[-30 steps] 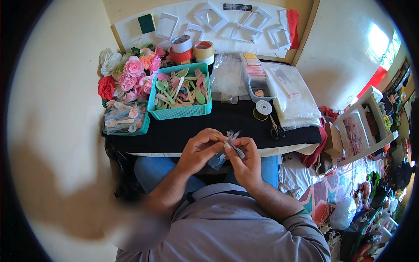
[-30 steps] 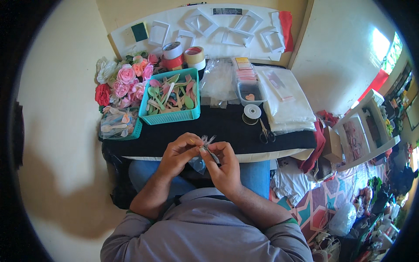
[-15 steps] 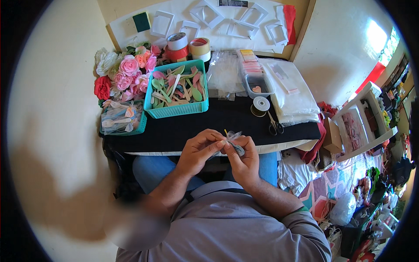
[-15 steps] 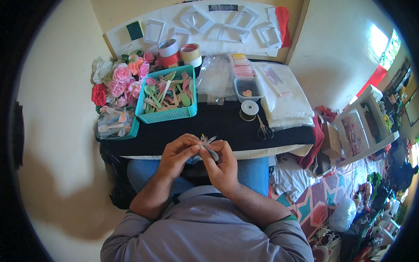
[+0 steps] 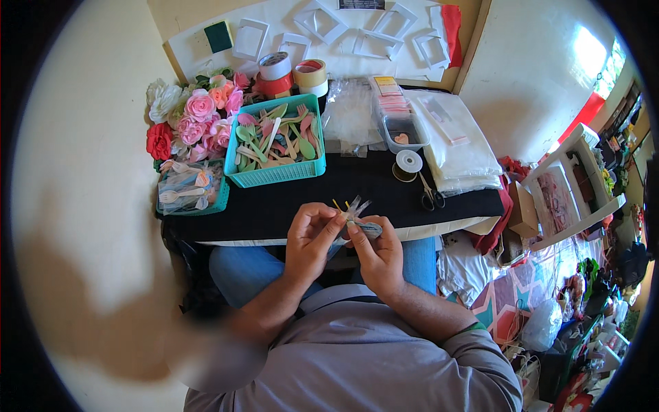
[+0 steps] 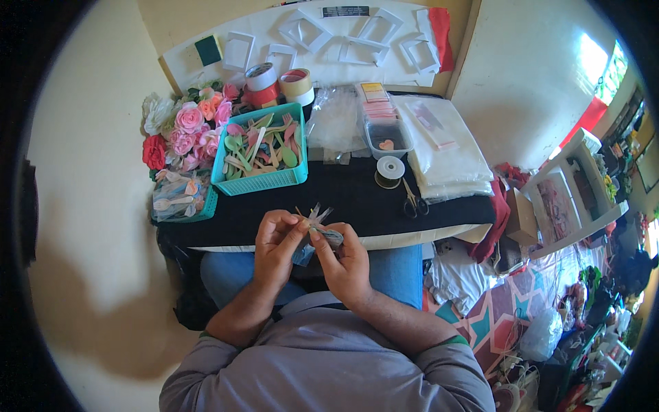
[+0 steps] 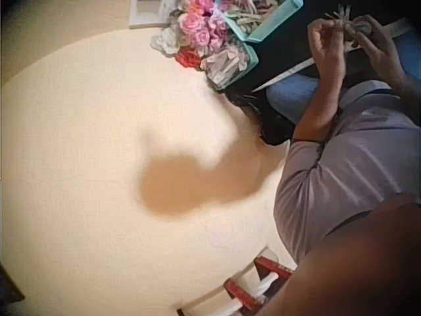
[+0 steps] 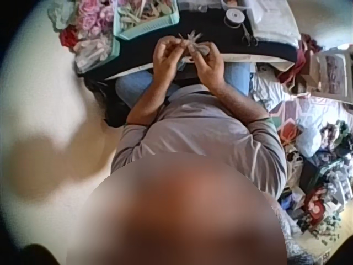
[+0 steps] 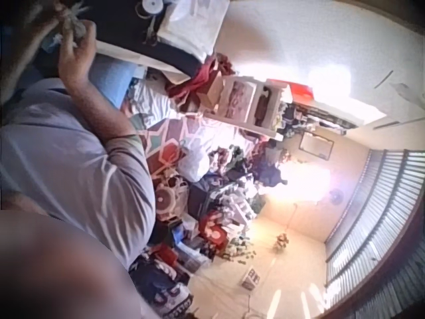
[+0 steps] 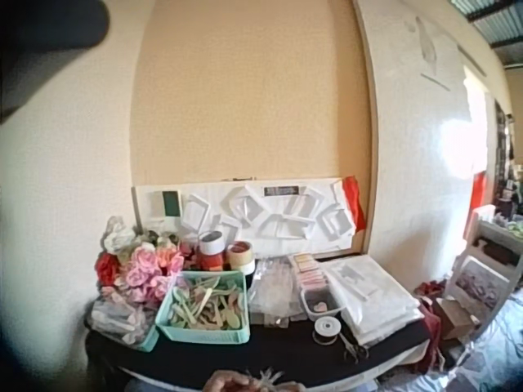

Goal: Individually package plastic spoons into plastic bags and tie them with ribbon.

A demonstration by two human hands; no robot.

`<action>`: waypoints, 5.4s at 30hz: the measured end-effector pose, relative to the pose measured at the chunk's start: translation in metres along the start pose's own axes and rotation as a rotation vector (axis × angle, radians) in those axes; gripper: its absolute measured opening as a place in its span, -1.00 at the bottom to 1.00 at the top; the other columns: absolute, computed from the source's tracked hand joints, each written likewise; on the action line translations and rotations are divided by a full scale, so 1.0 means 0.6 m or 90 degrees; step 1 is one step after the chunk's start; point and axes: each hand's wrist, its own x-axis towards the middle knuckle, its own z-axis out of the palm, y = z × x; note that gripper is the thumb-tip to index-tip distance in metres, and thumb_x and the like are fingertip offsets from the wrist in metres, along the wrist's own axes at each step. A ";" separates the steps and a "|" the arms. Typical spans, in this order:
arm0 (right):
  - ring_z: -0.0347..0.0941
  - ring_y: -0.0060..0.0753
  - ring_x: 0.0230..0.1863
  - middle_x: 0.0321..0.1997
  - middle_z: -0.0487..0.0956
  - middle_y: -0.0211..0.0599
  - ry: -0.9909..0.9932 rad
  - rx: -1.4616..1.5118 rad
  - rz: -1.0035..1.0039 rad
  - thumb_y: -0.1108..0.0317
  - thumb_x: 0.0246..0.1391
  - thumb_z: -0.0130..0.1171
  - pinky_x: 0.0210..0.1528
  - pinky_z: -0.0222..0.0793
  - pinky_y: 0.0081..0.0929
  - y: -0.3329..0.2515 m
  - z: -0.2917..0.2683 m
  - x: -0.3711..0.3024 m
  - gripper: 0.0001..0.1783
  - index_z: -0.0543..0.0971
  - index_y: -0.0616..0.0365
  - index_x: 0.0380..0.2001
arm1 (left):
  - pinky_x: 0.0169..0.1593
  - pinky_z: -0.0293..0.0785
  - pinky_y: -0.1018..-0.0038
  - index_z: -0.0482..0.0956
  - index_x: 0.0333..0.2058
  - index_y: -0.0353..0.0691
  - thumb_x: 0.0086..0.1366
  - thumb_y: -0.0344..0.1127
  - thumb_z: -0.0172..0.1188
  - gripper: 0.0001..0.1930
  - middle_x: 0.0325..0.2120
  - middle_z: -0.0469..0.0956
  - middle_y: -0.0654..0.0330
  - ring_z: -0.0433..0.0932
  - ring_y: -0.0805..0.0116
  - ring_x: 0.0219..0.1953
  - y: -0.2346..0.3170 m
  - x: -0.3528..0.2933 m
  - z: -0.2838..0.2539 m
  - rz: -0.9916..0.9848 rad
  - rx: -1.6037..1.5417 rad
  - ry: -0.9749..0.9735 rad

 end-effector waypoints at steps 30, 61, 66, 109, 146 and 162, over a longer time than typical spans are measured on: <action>0.32 -0.43 -0.23 -0.19 0.43 -0.17 -0.095 -0.252 -0.244 0.28 0.09 0.13 -0.18 0.30 -0.54 -0.029 -0.005 -0.018 -0.57 0.51 0.36 -0.03 | 0.13 0.43 0.45 0.46 0.08 -0.31 0.27 -0.45 0.22 -0.60 -0.01 0.52 0.09 0.50 0.37 0.03 0.066 0.008 -0.037 -0.234 -0.029 -0.117; 0.30 -0.40 -0.05 -0.02 0.36 -0.15 -0.085 0.011 -0.233 0.44 0.16 0.01 0.03 0.26 -0.42 -0.012 -0.014 -0.024 -0.64 0.29 0.27 0.02 | -0.04 0.44 0.45 0.56 -0.25 -0.22 0.22 -0.53 0.24 -0.87 -0.29 0.53 0.14 0.54 0.35 -0.16 0.049 0.016 -0.064 -0.157 -0.175 -0.320; 0.24 -0.38 0.03 0.02 0.31 -0.21 -0.321 0.213 0.037 0.23 0.20 0.02 0.04 0.24 -0.42 -0.021 -0.038 0.013 -0.50 0.32 0.25 0.14 | -0.10 0.46 0.45 0.59 -0.27 -0.23 0.22 -0.52 0.24 -0.89 -0.31 0.53 0.12 0.54 0.37 -0.21 0.054 0.012 -0.072 -0.135 -0.156 -0.427; 0.33 -0.29 -0.10 -0.15 0.44 -0.23 -0.388 -0.169 -0.271 0.26 0.02 0.36 -0.04 0.25 -0.38 -0.052 0.007 0.045 -0.73 0.52 0.13 -0.30 | -0.05 0.34 0.56 0.46 -0.16 -0.17 0.34 -0.36 0.17 -0.86 -0.24 0.45 0.31 0.42 0.53 -0.14 0.046 0.009 -0.081 -0.125 -0.255 -0.435; 0.26 -0.32 -0.42 -0.43 0.37 -0.23 -0.138 -0.317 -0.471 0.41 0.11 0.20 -0.37 0.18 -0.42 -0.032 0.090 0.039 -0.85 0.44 0.22 -0.39 | -0.03 0.28 0.48 0.52 -0.22 -0.27 0.33 -0.32 0.17 -0.85 -0.20 0.29 0.18 0.34 0.43 -0.14 0.101 0.015 -0.112 0.034 -0.128 -0.334; 0.26 -0.62 -0.38 -0.41 0.41 -0.46 -0.231 0.033 -0.015 0.41 0.24 0.10 -0.32 0.19 -0.60 -0.056 0.087 0.025 -0.84 0.41 0.17 -0.44 | -0.11 0.22 0.52 0.62 -0.30 -0.15 0.25 -0.33 0.25 -0.92 -0.26 0.18 0.24 0.20 0.42 -0.20 0.109 0.046 -0.108 0.028 -0.145 -0.440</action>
